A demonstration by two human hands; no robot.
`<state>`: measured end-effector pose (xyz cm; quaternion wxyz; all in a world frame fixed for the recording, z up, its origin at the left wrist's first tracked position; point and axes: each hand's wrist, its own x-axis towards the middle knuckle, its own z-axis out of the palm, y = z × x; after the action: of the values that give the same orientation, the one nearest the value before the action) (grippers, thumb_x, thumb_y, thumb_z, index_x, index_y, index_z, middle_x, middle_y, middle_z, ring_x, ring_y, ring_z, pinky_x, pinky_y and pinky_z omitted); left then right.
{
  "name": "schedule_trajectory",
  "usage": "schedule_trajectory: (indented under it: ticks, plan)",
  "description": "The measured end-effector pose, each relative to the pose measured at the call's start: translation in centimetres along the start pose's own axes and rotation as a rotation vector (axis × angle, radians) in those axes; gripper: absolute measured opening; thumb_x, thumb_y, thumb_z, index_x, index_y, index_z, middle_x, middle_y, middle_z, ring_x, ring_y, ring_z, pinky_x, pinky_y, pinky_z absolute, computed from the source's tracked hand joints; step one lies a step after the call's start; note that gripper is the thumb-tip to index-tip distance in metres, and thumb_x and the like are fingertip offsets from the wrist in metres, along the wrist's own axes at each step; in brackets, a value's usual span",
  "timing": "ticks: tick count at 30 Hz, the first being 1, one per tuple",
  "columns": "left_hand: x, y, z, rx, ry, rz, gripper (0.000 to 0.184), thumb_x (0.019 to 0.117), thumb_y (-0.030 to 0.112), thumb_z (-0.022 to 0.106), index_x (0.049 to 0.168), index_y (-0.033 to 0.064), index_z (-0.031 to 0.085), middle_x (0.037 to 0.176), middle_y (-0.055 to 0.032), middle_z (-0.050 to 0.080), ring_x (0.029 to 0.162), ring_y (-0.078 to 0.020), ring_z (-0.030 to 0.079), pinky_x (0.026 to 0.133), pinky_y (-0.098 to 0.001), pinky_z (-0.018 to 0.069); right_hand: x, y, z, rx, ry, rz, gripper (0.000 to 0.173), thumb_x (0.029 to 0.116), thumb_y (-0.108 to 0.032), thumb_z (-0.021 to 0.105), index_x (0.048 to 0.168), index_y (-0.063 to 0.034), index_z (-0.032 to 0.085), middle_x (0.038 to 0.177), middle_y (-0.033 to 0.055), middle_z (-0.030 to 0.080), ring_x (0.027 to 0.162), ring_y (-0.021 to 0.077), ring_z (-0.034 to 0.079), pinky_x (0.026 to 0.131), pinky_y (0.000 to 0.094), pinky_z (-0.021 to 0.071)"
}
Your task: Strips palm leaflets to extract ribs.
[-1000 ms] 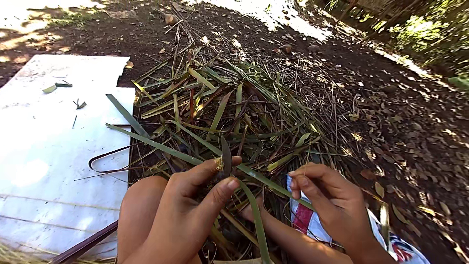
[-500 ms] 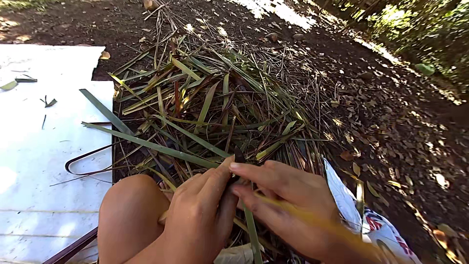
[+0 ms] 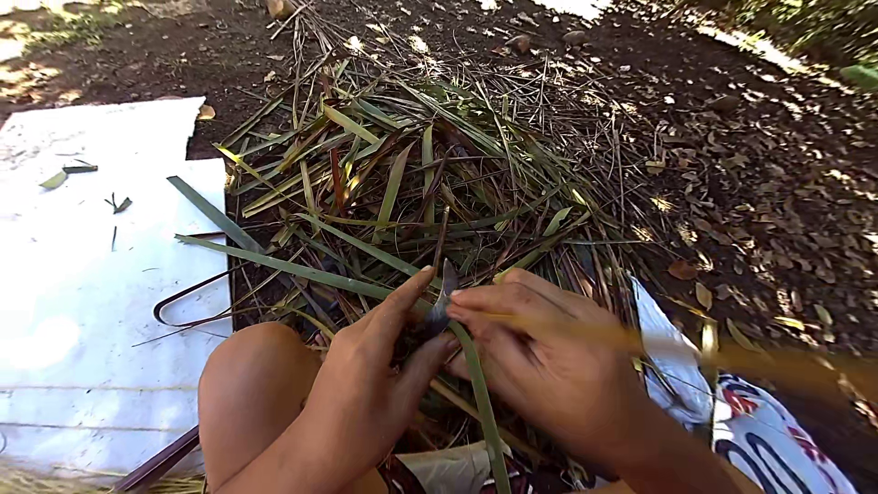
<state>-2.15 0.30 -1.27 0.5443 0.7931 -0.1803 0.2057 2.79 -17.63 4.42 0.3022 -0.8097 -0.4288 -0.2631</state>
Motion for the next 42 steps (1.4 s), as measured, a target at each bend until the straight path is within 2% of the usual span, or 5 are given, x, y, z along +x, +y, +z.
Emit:
schedule_trajectory:
  ticks: [8, 14, 22, 30, 42]
  plan:
    - [0.0, -0.9, -1.0, 0.182, -0.026, -0.089, 0.027, 0.0996, 0.024, 0.060, 0.112, 0.0034, 0.074, 0.108, -0.0068, 0.069, 0.082, 0.0039, 0.062, 0.071, -0.0096, 0.0512, -4.6, 4.2, -1.7, 0.327, 0.117, 0.478, 0.028, 0.0992, -0.039, 0.064, 0.103, -0.0125, 0.059, 0.072, -0.0156, 0.048, 0.062, -0.0143, 0.042, 0.056, 0.0023, 0.0356]
    - [0.5, -1.8, -0.6, 0.215, -0.036, -0.007, 0.033, 0.1078, 0.025, 0.043, 0.106, 0.0041, 0.069, 0.135, -0.0125, 0.060, 0.115, -0.0059, 0.062, 0.095, -0.0196, 0.0517, -6.7, 6.5, 0.4, 0.875, 0.237, 0.549, 0.024, 0.1087, -0.046, 0.040, 0.109, -0.0256, 0.051, 0.076, -0.0167, 0.048, 0.063, -0.0093, 0.042, 0.058, 0.0091, 0.0375]
    - [1.4, -0.5, 2.0, 0.008, -0.286, 0.079, 0.052, 0.1108, 0.047, 0.027, 0.126, 0.0094, 0.059, 0.074, 0.0016, 0.052, 0.061, 0.0033, 0.049, 0.059, -0.0109, 0.0441, -6.3, 6.6, 2.7, 1.569, 0.081, 0.406, 0.033, 0.1007, -0.059, 0.047, 0.095, -0.0277, 0.056, 0.083, -0.0162, 0.055, 0.074, -0.0071, 0.049, 0.064, 0.0118, 0.0392]
    - [2.3, -0.6, 2.4, 0.157, -0.303, 0.167, 0.056, 0.1078, 0.057, 0.022, 0.099, 0.0100, 0.050, 0.072, -0.0009, 0.047, 0.062, -0.0005, 0.050, 0.057, -0.0135, 0.0425, -5.1, 5.5, 3.5, 1.060, 0.226, 0.494, 0.014, 0.1072, -0.017, 0.045, 0.104, -0.0096, 0.056, 0.080, -0.0168, 0.047, 0.067, -0.0136, 0.041, 0.062, 0.0062, 0.0359]
    - [2.5, -1.3, 2.1, 0.400, -0.298, 0.197, 0.060, 0.1086, 0.055, 0.024, 0.088, 0.0066, 0.051, 0.061, -0.0026, 0.042, 0.051, -0.0078, 0.046, 0.048, -0.0198, 0.0385, -5.9, 4.0, 3.6, 0.519, 0.135, 0.455, 0.040, 0.1130, -0.033, 0.029, 0.097, -0.0042, 0.052, 0.072, -0.0040, 0.044, 0.062, -0.0050, 0.042, 0.060, 0.0093, 0.0374]
